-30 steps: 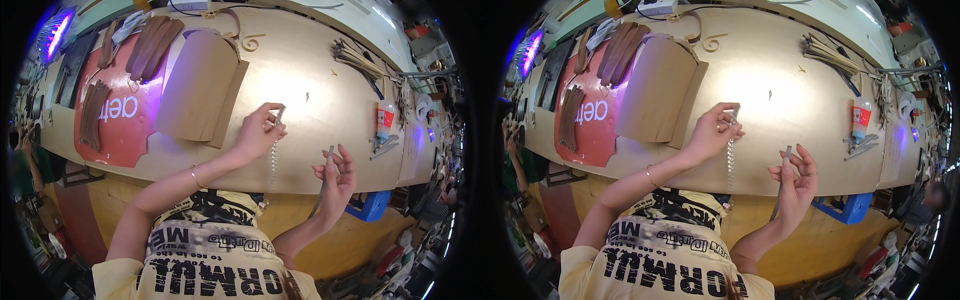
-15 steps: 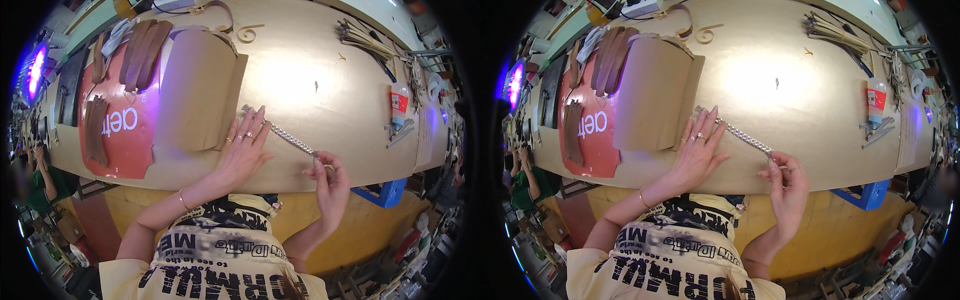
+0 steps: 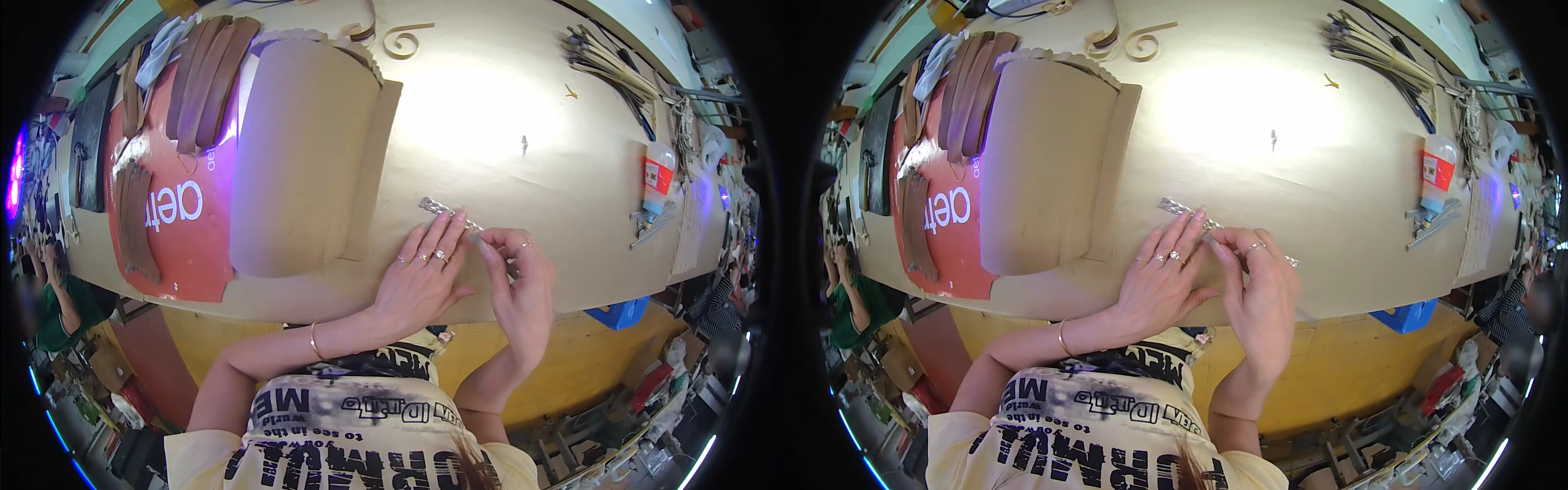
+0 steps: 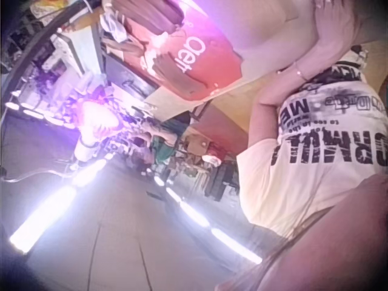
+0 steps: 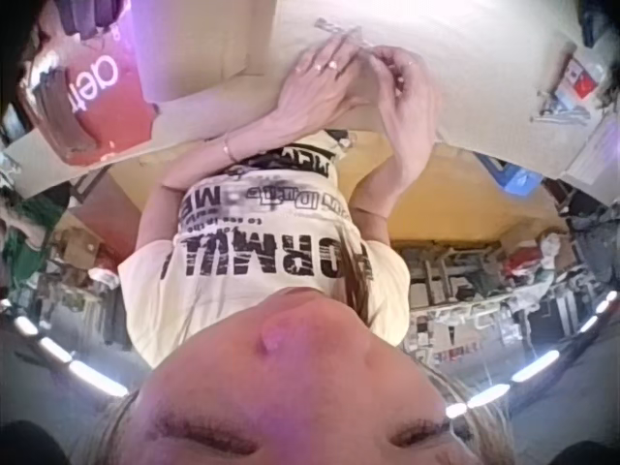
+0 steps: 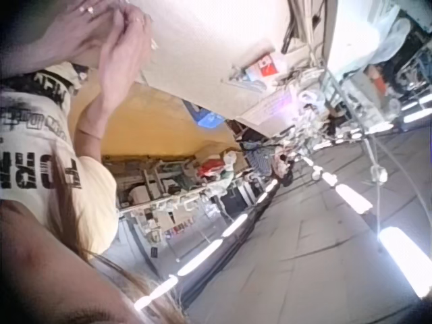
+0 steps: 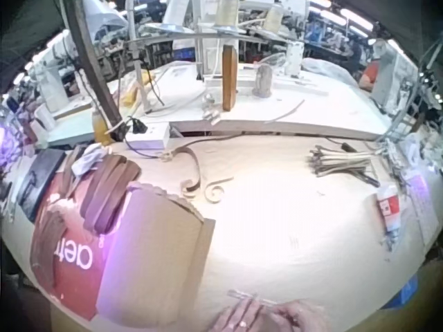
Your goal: The person assembles braided leather straps by hand, aligning them on a cardboard form, applying glue from a bottle, and pressing them into place. They handle multiple strap pieces, a glue bottle, and a cardboard form, then stack the finished straps and place them on a nearby table.
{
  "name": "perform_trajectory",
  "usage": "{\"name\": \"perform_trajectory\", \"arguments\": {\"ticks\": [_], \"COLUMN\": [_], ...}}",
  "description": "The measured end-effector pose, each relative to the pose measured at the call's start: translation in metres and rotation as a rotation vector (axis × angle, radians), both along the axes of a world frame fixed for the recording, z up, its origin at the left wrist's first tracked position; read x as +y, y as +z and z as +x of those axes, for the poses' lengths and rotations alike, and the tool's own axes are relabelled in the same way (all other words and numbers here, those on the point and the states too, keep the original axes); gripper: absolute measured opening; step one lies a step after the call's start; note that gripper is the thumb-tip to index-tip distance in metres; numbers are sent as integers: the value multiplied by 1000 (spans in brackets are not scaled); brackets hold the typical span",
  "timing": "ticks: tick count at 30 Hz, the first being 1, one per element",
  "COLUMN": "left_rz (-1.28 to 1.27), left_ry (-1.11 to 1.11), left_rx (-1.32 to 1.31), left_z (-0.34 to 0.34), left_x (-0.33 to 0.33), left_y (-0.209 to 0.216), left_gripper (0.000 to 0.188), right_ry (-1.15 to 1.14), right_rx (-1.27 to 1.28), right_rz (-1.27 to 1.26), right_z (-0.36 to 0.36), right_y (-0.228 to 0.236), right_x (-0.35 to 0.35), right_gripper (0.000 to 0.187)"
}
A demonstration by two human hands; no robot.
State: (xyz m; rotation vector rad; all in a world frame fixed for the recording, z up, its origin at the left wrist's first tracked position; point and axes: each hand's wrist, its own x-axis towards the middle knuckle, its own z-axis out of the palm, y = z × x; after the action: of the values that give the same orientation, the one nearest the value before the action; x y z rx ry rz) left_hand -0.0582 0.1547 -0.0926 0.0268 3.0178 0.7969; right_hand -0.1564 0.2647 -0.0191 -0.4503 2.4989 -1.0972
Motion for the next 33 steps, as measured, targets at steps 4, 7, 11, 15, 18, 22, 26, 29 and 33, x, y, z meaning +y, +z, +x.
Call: {"name": "perform_trajectory", "arguments": {"ticks": [4, 7, 11, 15, 18, 22, 26, 29, 33], "left_rz": [13, 5, -99, -204, -191, -128, -126, -127, -131], "left_ry": [13, 59, 53, 18, 1, -2, -20, -19, -14], "left_rx": [9, 18, -30, -28, -28, 15, 28, 32, 27], "left_z": [11, 19, 19, 17, 20, 23, 25, 24, 24], "left_x": [-13, -24, -31, -32, -33, -36, -38, -39, -40], "left_y": [4, 9, 9, 4, 1, -3, -4, -3, 0], "left_gripper": [72, 73, 75, 73, 70, 66, 63, 62, 60], "right_ry": [-34, -93, -66, -31, 5, -13, -3, -5, -6], "right_rx": [-73, -154, -172, -155, -218, -285, -263, -266, -270], "right_rz": [13, -71, -26, -69, -144, -196, -195, -192, -171], "right_z": [-2, -3, -4, -4, -6, -6, -6, -7, -7], "right_y": [-15, -27, -27, -27, -34, -39, -40, -41, -41], "right_x": [-15, -22, -27, -39, -52, -56, -54, -54, -56], "right_gripper": [11, 13, 14, 13, 14, 23, 28, 29, 30]}}
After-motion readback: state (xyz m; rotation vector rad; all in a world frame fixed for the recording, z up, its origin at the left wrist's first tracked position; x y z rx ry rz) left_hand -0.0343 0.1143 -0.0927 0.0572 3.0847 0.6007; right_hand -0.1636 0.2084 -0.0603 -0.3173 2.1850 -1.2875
